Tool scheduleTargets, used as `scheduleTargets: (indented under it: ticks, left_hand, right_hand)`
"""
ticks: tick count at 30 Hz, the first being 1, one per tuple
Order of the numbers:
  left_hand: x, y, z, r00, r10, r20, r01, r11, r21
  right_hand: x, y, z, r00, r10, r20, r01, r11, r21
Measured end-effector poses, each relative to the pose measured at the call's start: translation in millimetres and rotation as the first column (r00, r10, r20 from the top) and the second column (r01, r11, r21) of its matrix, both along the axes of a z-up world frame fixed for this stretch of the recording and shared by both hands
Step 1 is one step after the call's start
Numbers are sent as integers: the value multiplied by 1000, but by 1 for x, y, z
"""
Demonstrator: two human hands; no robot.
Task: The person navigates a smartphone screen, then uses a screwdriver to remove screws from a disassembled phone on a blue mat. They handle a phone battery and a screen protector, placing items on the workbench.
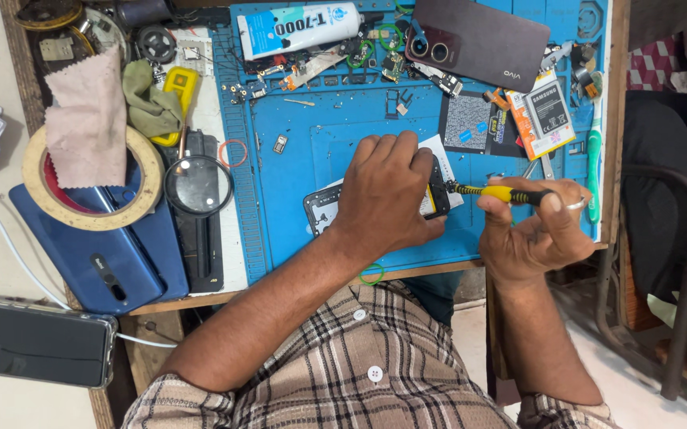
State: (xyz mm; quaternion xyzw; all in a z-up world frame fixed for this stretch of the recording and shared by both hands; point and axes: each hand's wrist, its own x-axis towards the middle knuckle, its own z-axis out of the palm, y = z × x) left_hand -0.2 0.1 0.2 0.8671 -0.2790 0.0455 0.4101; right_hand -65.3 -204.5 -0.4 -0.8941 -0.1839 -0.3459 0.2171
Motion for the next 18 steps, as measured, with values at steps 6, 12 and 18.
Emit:
scheduleTargets:
  ticks: [6,12,18]
  left_hand:
    - [-2,5,3,1000,12,2,-12,1000,5]
    - [-3,8,-2,1000,8,-13,-8,1000,14]
    - [-3,8,0,998,-3,-58,7,998,62]
  right_hand:
    - [-3,-17,-13,987,-115,116,129,985,-119]
    - [-12,-53,-3,985,-37,-166,141,726,674]
    - [-20,-59,-8,966,42,-255,169,642,748]
